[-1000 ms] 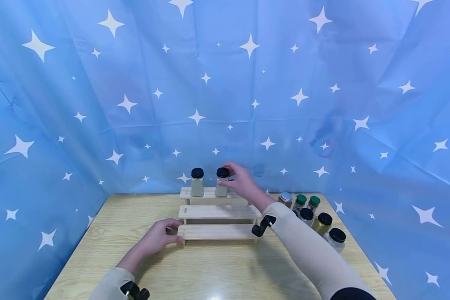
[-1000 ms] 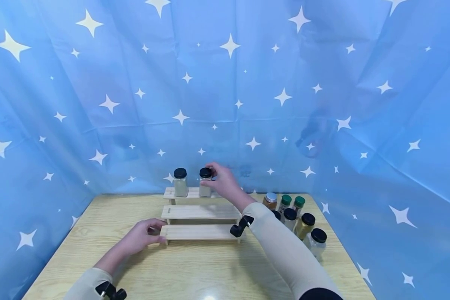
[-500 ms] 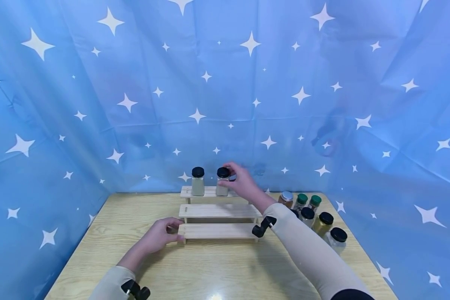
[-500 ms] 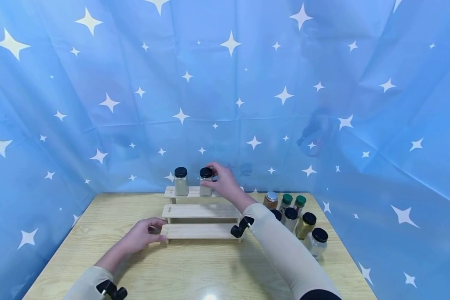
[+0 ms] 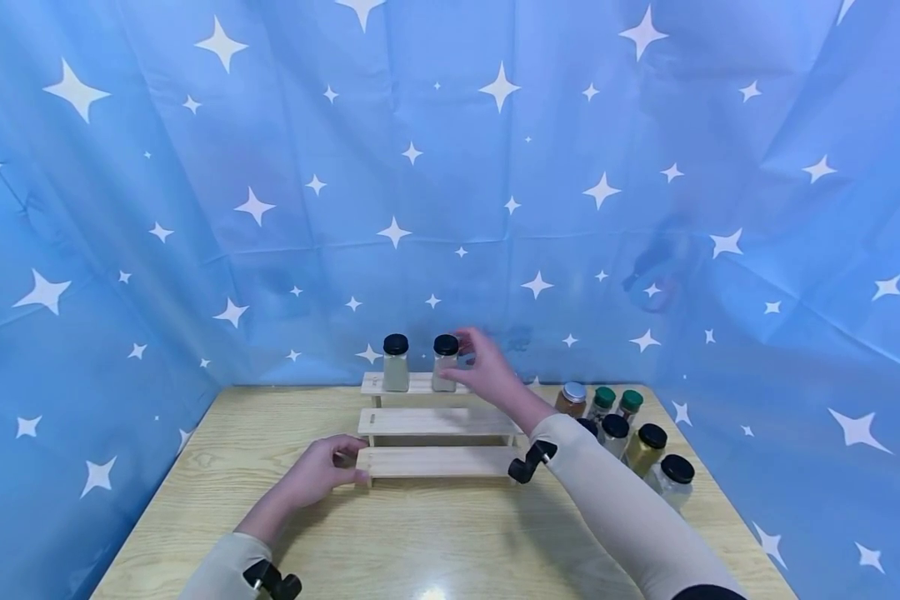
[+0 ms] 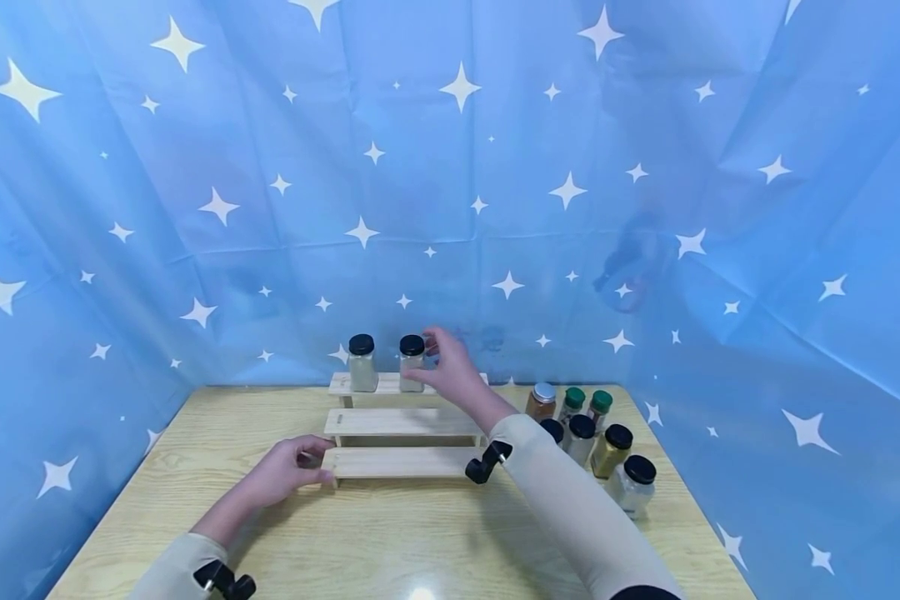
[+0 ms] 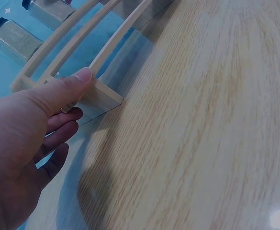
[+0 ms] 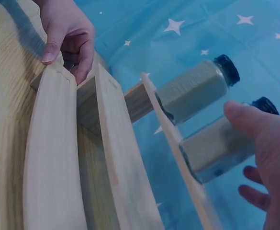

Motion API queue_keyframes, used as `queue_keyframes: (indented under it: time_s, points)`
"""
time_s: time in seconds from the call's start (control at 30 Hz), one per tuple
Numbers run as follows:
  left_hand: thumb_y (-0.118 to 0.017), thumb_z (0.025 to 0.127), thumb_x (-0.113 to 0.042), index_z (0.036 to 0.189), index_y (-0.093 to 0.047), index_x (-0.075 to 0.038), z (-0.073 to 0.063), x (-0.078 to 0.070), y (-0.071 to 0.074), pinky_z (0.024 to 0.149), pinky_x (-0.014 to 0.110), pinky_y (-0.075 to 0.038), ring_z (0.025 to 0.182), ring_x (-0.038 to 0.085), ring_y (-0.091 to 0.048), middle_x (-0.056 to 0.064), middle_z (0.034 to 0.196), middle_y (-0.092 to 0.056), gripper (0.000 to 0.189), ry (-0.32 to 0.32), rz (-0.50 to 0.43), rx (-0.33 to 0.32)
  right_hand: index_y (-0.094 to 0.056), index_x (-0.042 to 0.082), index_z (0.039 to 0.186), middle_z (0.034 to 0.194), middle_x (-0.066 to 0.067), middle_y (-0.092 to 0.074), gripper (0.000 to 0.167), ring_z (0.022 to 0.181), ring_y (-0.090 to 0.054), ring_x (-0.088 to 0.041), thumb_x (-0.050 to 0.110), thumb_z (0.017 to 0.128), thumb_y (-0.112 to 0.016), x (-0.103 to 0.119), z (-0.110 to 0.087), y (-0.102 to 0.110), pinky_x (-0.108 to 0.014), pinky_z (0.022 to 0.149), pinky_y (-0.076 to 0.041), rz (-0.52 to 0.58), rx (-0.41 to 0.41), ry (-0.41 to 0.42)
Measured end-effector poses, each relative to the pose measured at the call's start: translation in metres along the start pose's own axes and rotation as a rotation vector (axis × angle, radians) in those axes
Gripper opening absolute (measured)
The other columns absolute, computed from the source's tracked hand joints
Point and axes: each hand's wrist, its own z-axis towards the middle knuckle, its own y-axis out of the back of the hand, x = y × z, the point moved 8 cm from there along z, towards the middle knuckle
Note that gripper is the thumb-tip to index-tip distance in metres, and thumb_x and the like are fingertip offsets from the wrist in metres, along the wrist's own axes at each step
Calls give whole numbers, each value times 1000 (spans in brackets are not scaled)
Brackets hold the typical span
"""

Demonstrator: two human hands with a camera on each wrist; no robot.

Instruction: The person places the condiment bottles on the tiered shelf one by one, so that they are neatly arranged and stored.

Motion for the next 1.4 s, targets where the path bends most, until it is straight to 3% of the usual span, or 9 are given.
queue_keyframes:
  time_s: [0.17, 0.4, 0.77, 1.03, 1.4]
  points:
    - [-96, 89, -35, 137, -75, -9, 1, 1, -2, 98, 43, -59, 111, 22, -70, 4, 122, -74, 58, 6, -4, 2, -53, 8, 154, 141, -11, -59, 77, 131, -61, -41, 27, 92, -95, -8, -12, 10, -58, 110, -54, 25, -29, -2]
    - [-95, 90, -33, 137, -74, -7, 0, -1, -1, 97, 45, -59, 108, 21, -70, 5, 122, -75, 58, -3, -8, 13, -62, 12, 149, 141, -6, -60, 66, 126, -62, -30, 35, 95, -92, -13, -30, 24, -53, 106, -56, -23, -40, -4]
    - [-95, 90, -33, 138, -74, -8, -1, 1, 0, 98, 46, -59, 111, 24, -70, 6, 124, -74, 58, 0, -14, 7, -62, 10, 148, 139, -9, -61, 61, 126, -61, -32, 29, 97, -90, -7, -59, 55, -58, 108, -54, -20, -42, 15]
    - [-95, 90, -33, 137, -74, -8, 0, -2, 1, 98, 46, -59, 111, 23, -70, 6, 123, -74, 57, -1, -15, 7, -60, 11, 151, 138, -11, -61, 59, 127, -61, -36, 25, 100, -87, -14, -98, 95, -59, 108, -53, -61, -111, 30]
    - [-96, 88, -32, 137, -74, -7, 1, -1, 0, 100, 47, -59, 111, 24, -70, 5, 123, -75, 59, -16, 4, 6, -67, 10, 142, 137, -13, -61, 49, 120, -64, -36, 30, 101, -85, -43, -165, 151, -55, 96, -56, -273, -226, -21]
